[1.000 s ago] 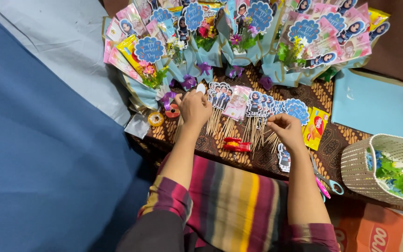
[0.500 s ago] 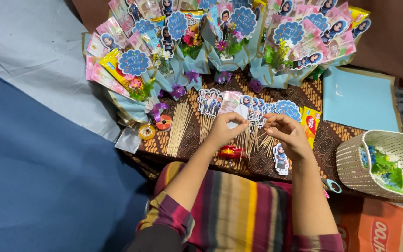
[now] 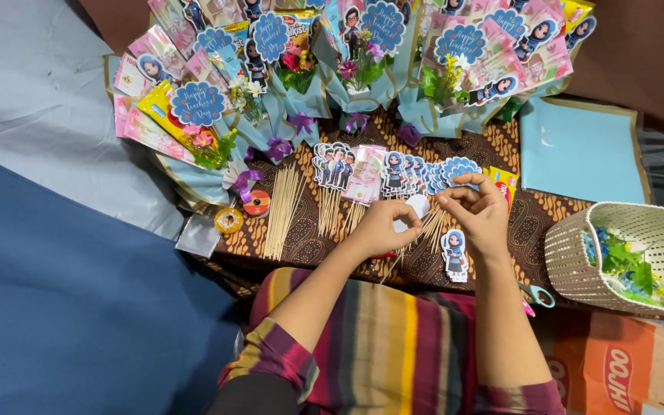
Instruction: Attaching decorative paper cutouts to wooden sticks to create toppers for floral bouquets.
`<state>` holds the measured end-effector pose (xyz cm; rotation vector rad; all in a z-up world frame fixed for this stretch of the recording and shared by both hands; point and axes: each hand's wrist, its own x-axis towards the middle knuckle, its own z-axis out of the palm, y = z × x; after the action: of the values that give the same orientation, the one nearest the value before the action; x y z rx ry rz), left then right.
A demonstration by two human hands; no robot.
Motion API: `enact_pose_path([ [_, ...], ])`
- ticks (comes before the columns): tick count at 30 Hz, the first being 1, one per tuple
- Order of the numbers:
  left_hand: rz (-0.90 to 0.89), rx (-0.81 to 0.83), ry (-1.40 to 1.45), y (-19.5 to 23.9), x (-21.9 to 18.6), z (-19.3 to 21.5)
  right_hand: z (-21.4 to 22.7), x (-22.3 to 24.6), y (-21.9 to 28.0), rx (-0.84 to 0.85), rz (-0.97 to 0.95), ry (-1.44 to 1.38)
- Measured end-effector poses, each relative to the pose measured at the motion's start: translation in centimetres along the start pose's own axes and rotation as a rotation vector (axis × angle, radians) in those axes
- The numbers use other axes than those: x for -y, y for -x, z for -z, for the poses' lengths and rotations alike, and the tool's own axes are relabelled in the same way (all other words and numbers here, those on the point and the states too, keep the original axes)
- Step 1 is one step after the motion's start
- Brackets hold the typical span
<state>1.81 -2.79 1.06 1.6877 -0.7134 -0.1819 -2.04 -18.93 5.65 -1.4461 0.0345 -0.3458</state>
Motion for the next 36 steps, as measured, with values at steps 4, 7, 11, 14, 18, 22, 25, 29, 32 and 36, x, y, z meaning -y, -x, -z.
enact_pose_path([
  [4,0.025,-0.001,0.055,-0.1,-1.6,0.8,1.3,-0.2,-0.2,-0.027,-0.008,0.01],
  [7,0.073,-0.115,0.19,-0.4,-2.4,2.5,3.1,-0.4,-0.6,-0.092,-0.009,-0.021],
  [11,0.133,-0.469,0.404,-0.4,-4.3,4.5,5.5,-1.7,-1.1,-0.213,-0.117,-0.335],
  [14,0.172,-0.702,0.601,-1.0,-1.7,4.4,4.7,-2.0,-0.9,-0.264,-0.186,-0.411],
  [18,0.253,-0.757,0.868,-1.8,3.0,3.5,2.0,-2.9,-0.3,-0.277,-0.235,-0.421],
  [22,0.074,-0.73,1.074,-2.2,6.3,2.9,1.1,-4.3,-0.4,-0.269,-0.222,-0.4],
  [25,0.096,-0.812,1.148,-2.7,7.9,2.6,0.7,-4.7,-0.5,-0.292,-0.226,-0.392],
  [29,0.078,-0.823,1.141,-2.7,4.1,2.4,0.2,-4.9,-0.5,-0.305,-0.231,-0.383],
  [32,0.03,-0.793,1.126,-2.4,2.0,2.9,0.4,-5.6,-0.7,-0.316,-0.24,-0.39],
  [36,-0.067,-0.735,1.161,-2.5,1.4,3.0,0.1,-6.0,-0.7,-0.329,-0.253,-0.388],
])
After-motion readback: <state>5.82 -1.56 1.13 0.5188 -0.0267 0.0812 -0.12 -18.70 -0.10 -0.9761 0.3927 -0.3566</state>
